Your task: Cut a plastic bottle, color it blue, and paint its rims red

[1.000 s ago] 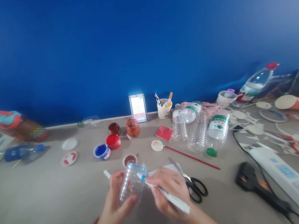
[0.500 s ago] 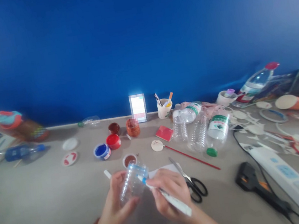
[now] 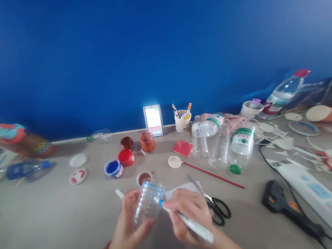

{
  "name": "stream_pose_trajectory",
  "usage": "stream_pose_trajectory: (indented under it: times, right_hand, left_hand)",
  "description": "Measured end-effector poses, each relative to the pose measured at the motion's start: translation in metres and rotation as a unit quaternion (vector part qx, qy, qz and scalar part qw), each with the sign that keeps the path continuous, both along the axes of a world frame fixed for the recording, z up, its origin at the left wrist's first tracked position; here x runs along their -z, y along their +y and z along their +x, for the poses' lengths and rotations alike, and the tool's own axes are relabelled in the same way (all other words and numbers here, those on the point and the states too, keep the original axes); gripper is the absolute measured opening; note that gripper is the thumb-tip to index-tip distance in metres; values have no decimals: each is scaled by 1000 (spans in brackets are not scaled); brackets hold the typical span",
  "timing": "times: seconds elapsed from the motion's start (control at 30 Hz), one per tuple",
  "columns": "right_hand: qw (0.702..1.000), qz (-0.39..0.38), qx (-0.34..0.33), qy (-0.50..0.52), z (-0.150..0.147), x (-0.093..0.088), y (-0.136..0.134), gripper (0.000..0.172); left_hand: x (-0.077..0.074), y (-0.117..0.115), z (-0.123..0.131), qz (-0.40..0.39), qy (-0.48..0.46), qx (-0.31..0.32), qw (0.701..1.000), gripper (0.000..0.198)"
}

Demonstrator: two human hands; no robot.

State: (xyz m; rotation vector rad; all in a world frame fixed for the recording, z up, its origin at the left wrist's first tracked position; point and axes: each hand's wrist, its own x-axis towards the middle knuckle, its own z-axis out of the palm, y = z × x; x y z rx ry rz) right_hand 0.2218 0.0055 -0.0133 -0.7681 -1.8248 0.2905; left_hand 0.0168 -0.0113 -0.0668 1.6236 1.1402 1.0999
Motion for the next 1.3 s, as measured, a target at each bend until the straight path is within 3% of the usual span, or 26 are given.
stream_pose_trajectory:
  times: [0.87,1.3]
  right_hand:
    - [1000,-2,4,-3,-1,1,-1,28]
    - [1000,17,4,-3,-4,-2,-2,32]
  left_hand:
    - [1,1,1,32,16,-2,999,51]
    - [3,0,-2,76,127,-33,988,58]
